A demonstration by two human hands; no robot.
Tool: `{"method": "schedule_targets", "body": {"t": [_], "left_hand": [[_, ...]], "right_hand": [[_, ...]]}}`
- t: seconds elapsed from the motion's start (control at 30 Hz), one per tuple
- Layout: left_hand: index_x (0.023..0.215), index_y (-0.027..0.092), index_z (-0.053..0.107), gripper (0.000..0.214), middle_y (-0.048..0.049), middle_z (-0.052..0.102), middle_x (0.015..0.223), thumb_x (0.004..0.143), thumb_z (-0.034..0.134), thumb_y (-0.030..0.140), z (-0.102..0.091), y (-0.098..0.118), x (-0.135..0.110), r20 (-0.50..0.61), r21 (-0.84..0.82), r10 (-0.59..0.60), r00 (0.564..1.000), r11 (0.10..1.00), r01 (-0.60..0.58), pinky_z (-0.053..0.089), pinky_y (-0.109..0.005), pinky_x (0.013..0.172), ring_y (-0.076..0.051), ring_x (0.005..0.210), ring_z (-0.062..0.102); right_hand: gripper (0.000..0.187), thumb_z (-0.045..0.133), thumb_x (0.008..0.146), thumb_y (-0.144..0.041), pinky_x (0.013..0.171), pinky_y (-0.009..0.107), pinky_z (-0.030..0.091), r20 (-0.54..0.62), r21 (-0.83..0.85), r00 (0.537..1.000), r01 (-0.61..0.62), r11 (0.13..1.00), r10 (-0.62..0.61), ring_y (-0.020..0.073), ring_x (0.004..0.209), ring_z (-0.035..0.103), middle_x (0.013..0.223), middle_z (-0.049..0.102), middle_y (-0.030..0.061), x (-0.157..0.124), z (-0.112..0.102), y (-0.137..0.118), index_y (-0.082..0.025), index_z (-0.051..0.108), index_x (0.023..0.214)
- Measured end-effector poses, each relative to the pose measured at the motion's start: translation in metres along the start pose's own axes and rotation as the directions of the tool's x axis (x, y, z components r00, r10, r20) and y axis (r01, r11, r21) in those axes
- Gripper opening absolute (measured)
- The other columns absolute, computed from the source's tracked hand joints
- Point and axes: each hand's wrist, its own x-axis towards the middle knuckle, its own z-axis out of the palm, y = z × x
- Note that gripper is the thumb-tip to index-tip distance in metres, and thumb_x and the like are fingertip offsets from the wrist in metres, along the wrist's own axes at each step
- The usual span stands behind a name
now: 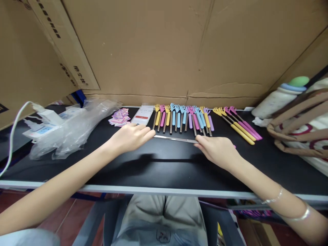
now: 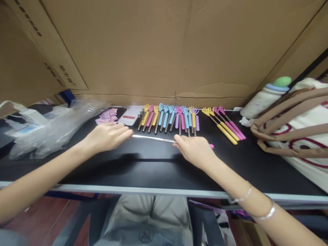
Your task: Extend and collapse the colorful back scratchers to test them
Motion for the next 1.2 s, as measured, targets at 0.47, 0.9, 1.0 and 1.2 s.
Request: {"method": "schedule_targets", "body": {"t": [0.47, 0.9, 1.0, 1.2], "left_hand": [[0.076, 0.018, 0.05, 0.021, 0.0018, 0.053, 0.058, 0.096, 0.041, 0.019, 0.006, 0.043, 0.028, 0.009, -0.268, -0.077, 0.997, 0.96, 0.077, 0.025, -0.026, 0.047, -0.013, 0.052, 0.052], [0.076, 0.019, 0.054, 0.023, 0.0, 0.056, 0.063, 0.095, 0.043, 0.02, 0.007, 0.025, 0.038, 0.005, -0.183, -0.101, 0.995, 0.978, 0.1, 0.029, -0.029, 0.052, -0.014, 0.062, 0.055], [0.082, 0.02, 0.058, 0.024, -0.001, 0.059, 0.068, 0.097, 0.04, 0.023, 0.005, 0.015, 0.04, -0.001, -0.161, -0.107, 0.994, 0.981, 0.105, 0.03, -0.029, 0.055, -0.014, 0.07, 0.056], [0.101, 0.022, 0.062, 0.023, -0.0014, 0.064, 0.08, 0.098, 0.041, 0.032, 0.015, 0.013, 0.034, -0.042, -0.149, -0.11, 0.993, 0.983, 0.103, 0.035, -0.028, 0.062, -0.015, 0.082, 0.057]], "right_hand": [[0.035, 0.031, 0.099, -0.035, 0.047, 0.027, 0.011, 0.172, 0.083, 0.984, -0.049, 0.995, 0.034, 0.0115, 0.045, 0.053, 0.064, 0.064, 0.0028, 0.027, -0.014, -0.039, -0.017, 0.055, 0.08], [0.035, 0.033, 0.098, -0.038, 0.047, 0.025, 0.015, 0.02, 0.091, 0.999, -0.035, 0.995, 0.033, 0.0122, 0.052, 0.058, 0.066, 0.067, 0.0006, 0.035, -0.009, -0.021, -0.019, 0.059, 0.083], [0.034, 0.034, 0.098, -0.037, 0.047, 0.025, 0.017, -0.012, 0.075, 0.999, -0.042, 0.996, 0.043, 0.0116, 0.053, 0.057, 0.068, 0.068, 0.0007, 0.037, -0.009, -0.012, -0.019, 0.06, 0.086], [0.031, 0.037, 0.097, -0.038, 0.047, 0.025, 0.023, -0.015, 0.124, 0.999, -0.04, 0.991, 0.042, 0.0121, 0.054, 0.061, 0.075, 0.072, 0.0008, 0.034, 0.005, -0.001, -0.02, 0.062, 0.092]]}}
